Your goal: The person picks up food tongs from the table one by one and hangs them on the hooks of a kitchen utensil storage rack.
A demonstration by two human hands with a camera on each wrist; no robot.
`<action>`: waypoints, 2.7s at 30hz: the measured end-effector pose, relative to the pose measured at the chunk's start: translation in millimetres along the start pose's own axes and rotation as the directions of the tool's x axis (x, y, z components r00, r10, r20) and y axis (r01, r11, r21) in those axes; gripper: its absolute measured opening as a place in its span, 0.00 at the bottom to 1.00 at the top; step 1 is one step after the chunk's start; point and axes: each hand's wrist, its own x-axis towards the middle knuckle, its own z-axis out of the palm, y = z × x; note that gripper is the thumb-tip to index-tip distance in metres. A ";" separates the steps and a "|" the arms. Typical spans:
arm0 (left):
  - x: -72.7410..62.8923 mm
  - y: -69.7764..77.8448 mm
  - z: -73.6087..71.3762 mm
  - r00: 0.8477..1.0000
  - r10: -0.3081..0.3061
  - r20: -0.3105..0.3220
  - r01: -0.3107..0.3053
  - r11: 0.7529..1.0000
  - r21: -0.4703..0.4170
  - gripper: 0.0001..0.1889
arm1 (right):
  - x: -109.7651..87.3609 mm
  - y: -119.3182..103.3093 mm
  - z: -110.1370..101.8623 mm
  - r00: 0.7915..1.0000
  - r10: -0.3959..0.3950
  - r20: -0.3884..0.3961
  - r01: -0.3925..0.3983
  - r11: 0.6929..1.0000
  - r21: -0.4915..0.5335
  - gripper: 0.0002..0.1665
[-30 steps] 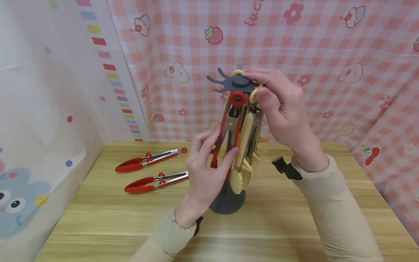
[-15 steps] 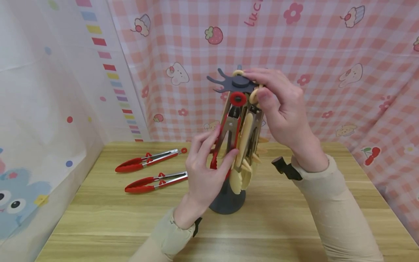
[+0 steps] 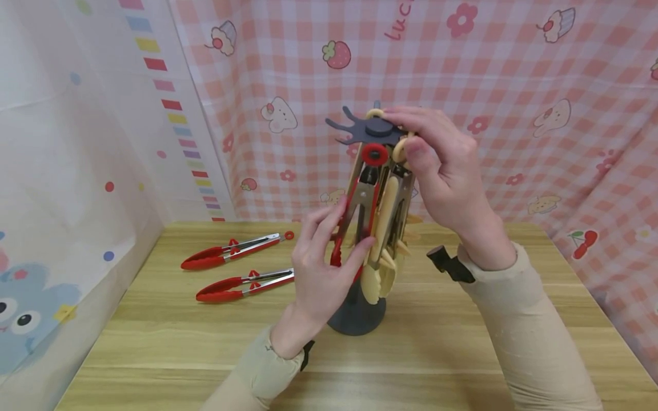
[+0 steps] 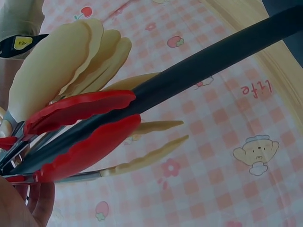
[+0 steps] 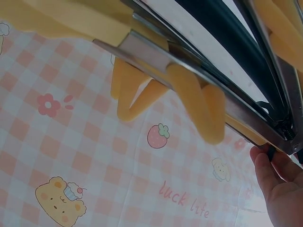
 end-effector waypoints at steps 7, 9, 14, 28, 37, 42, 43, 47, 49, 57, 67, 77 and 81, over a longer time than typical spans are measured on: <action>-1.8 -4.7 -3.9 0.999 0.018 0.031 -0.017 1.000 -0.008 0.31 | 0.1 0.0 0.3 1.000 0.001 -0.001 -0.001 1.000 -0.002 0.47; -2.2 -6.0 -5.5 0.999 0.023 0.038 -0.022 1.000 -0.005 0.33 | 0.0 -0.1 0.1 1.000 0.003 0.001 -0.002 1.000 -0.005 0.47; -3.0 -10.6 -10.1 0.998 0.041 0.049 -0.041 0.999 0.004 0.35 | 0.2 -1.0 -1.6 1.000 0.003 0.025 -0.003 1.000 -0.004 0.47; -12.8 -25.0 -29.5 0.993 0.073 0.088 -0.080 0.995 0.068 0.35 | 8.4 -16.5 -24.0 0.965 0.128 0.227 -0.088 0.979 -0.182 0.27; -22.5 -38.2 -48.0 0.992 0.045 0.122 -0.061 0.990 0.125 0.35 | 18.8 -42.3 -23.8 0.946 0.184 0.268 -0.096 0.946 -0.310 0.25; -25.0 -47.8 -61.2 0.989 0.027 0.148 -0.055 0.980 0.189 0.35 | 24.3 -53.3 -20.2 0.928 0.224 0.299 -0.097 0.918 -0.386 0.31; -25.0 -49.7 -63.7 0.988 0.023 0.154 -0.054 0.978 0.200 0.35 | 25.2 -54.6 -19.0 0.925 0.232 0.300 -0.098 0.910 -0.402 0.31; -24.9 -55.8 -74.6 0.983 -0.012 0.184 -0.033 0.970 0.243 0.36 | 27.4 -56.3 -14.4 0.928 0.243 0.281 -0.099 0.891 -0.443 0.31; -24.4 -57.8 -80.2 0.977 -0.034 0.209 -0.024 0.963 0.268 0.36 | 28.1 -55.4 -12.8 0.936 0.232 0.266 -0.093 0.889 -0.448 0.31; -29.2 -70.3 -100.4 0.928 -0.121 0.351 -0.016 0.931 0.364 0.32 | 27.3 -51.5 -6.5 0.958 0.194 0.210 -0.091 0.903 -0.420 0.26; -34.6 -79.7 -112.2 0.790 -0.357 0.498 0.055 0.851 0.523 0.35 | 26.1 -49.7 -2.6 0.964 0.174 0.202 -0.094 0.930 -0.356 0.22; -41.4 -96.9 -114.4 0.728 -0.423 0.540 0.047 0.817 0.575 0.34 | 20.9 -44.4 0.9 0.980 0.133 0.146 -0.073 0.932 -0.354 0.24; -44.5 -103.4 -115.8 0.722 -0.417 0.552 0.033 0.818 0.575 0.33 | 18.8 -40.6 2.3 0.989 0.103 0.103 -0.063 0.940 -0.336 0.24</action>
